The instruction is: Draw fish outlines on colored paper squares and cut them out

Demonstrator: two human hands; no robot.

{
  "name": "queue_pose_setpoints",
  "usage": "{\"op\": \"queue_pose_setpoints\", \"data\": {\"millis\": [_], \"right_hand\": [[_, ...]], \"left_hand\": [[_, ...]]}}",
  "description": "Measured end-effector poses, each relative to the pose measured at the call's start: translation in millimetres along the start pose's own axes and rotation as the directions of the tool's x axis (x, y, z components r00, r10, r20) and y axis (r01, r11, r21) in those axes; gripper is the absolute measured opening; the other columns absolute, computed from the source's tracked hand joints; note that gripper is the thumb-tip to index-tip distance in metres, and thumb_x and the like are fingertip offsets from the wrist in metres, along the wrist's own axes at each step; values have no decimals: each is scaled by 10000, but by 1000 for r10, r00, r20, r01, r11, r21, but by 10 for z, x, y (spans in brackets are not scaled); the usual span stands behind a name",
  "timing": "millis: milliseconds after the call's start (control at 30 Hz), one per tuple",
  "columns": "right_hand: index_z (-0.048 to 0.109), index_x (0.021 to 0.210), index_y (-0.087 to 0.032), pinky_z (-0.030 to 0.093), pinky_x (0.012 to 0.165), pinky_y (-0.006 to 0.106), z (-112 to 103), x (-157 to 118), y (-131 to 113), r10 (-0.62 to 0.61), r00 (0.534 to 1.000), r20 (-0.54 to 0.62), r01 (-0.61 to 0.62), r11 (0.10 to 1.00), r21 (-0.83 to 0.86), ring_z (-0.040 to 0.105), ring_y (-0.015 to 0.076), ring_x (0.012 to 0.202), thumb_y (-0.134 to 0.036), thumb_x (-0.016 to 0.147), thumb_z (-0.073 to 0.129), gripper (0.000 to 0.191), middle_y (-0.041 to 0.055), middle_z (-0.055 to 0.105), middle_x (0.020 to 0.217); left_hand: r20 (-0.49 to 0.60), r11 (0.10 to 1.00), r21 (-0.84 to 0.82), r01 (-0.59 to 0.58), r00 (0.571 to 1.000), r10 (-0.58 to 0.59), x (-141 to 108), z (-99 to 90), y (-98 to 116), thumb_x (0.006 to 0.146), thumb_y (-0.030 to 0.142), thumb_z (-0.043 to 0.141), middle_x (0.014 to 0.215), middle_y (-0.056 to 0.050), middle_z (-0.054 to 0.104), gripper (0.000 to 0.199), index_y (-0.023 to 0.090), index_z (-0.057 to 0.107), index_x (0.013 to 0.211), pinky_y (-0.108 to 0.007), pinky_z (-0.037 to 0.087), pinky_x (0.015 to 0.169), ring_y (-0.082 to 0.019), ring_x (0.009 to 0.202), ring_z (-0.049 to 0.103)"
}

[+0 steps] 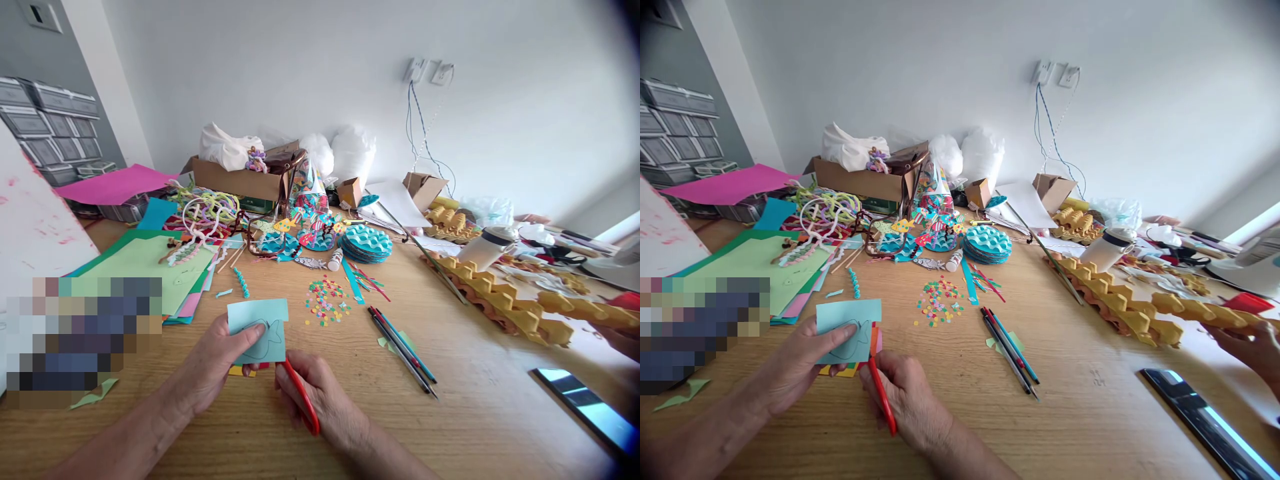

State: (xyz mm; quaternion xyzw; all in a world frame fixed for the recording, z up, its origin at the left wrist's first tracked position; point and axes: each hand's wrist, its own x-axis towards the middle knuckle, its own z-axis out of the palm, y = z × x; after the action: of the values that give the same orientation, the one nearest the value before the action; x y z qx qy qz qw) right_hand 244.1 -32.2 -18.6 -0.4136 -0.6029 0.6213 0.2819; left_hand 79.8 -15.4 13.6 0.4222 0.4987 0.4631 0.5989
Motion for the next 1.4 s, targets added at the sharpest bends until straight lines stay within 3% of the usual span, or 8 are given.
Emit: {"op": "queue_pose_setpoints", "data": {"millis": [667, 1000, 1400], "right_hand": [[411, 642, -179, 246, 401, 163, -45, 8, 45, -66, 998, 1, 65, 991, -118, 331, 48, 434, -447, 893, 474, 372, -68, 366, 516], [445, 644, -175, 291, 408, 159, -27, -8, -52, -67, 998, 13, 68, 988, -140, 385, 60, 437, -368, 885, 464, 310, -57, 416, 522], [405, 628, -181, 252, 434, 178, -49, 0, -39, -72, 997, 10, 73, 980, -185, 321, 61, 470, -411, 878, 474, 346, -63, 349, 537]], "left_hand": [[48, 997, 73, -22, 999, 19, 15, -43, 0, 668, 422, 651, 549, 29, 584, 271, 182, 544, 734, -202, 404, 392, -128, 477, 517], [90, 991, 132, -13, 996, 1, 24, -59, -5, 666, 442, 641, 567, 10, 579, 288, 167, 582, 729, -197, 371, 382, -127, 494, 499], [95, 987, 163, -8, 995, -7, 16, -75, 36, 658, 447, 633, 566, 12, 563, 295, 165, 579, 731, -197, 383, 393, -128, 505, 491]]}}
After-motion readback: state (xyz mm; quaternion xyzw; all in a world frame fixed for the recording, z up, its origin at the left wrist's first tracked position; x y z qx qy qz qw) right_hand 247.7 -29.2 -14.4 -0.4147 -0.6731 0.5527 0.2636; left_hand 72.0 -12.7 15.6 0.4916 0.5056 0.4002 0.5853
